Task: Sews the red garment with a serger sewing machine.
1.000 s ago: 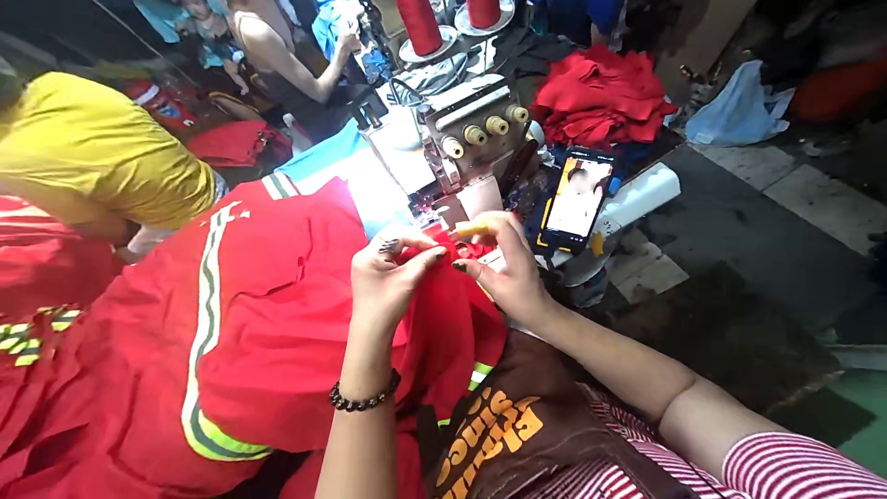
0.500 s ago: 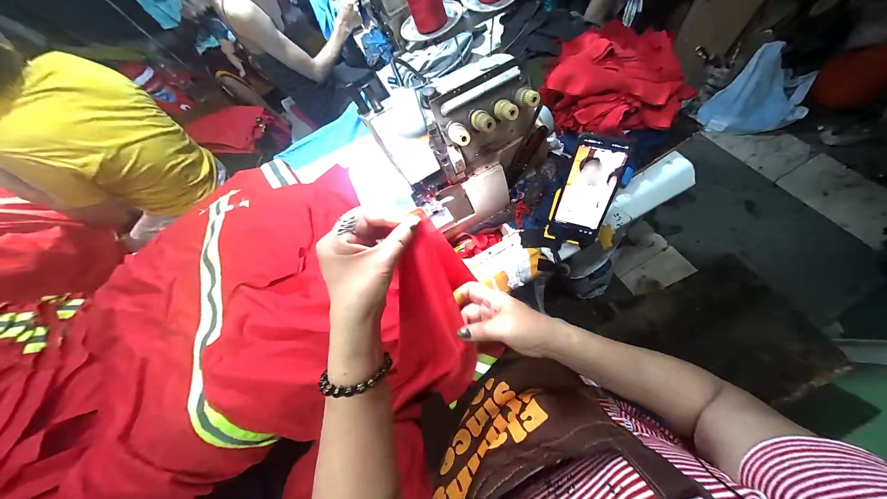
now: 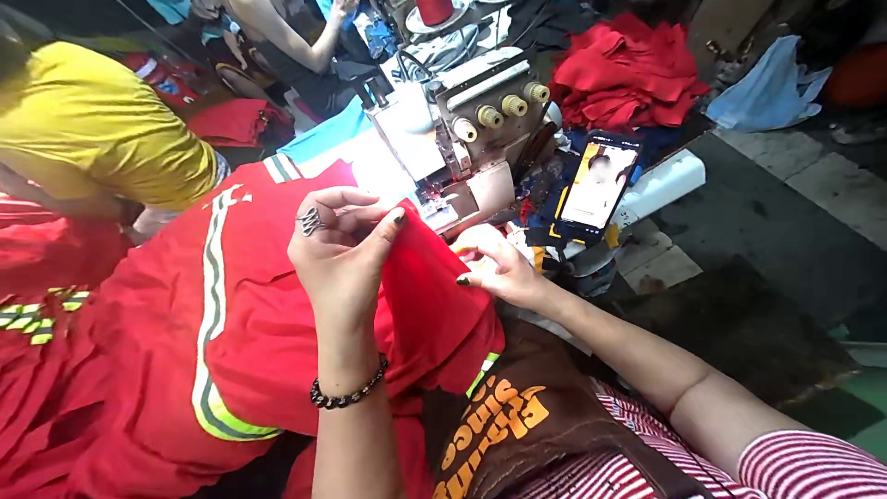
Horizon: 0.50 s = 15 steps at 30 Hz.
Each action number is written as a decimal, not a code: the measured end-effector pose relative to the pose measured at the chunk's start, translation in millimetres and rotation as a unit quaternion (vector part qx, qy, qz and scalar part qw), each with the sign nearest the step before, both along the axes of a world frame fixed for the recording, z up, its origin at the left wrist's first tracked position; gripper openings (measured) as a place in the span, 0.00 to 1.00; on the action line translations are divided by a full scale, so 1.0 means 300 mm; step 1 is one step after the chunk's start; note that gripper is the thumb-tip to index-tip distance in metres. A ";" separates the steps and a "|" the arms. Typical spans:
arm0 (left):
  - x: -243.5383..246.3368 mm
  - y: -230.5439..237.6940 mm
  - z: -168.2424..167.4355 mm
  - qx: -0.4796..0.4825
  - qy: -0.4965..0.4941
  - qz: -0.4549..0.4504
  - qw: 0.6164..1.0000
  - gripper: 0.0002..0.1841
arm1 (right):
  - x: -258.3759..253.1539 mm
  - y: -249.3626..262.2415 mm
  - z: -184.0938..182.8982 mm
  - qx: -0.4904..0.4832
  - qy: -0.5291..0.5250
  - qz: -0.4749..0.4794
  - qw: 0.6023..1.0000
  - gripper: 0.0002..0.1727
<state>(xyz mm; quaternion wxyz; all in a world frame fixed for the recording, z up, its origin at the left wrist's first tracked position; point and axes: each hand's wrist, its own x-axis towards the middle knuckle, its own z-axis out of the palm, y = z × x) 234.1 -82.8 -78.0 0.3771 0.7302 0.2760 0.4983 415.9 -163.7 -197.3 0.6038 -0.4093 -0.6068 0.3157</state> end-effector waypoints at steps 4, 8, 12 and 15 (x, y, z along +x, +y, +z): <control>0.008 -0.020 0.029 0.023 0.025 -0.034 0.999 0.24 | -0.017 0.042 0.123 0.120 -0.036 -0.034 0.992 0.24; 0.005 -0.023 0.047 0.023 0.010 -0.070 0.997 0.25 | -0.027 0.043 0.109 0.092 0.023 0.032 0.995 0.13; -0.018 -0.002 0.048 0.019 -0.017 -0.067 0.997 0.22 | -0.011 -0.004 -0.002 0.045 0.015 0.056 0.997 0.10; -0.009 0.000 0.051 0.018 -0.019 -0.072 0.997 0.22 | -0.010 -0.027 -0.018 0.081 -0.041 0.002 0.996 0.10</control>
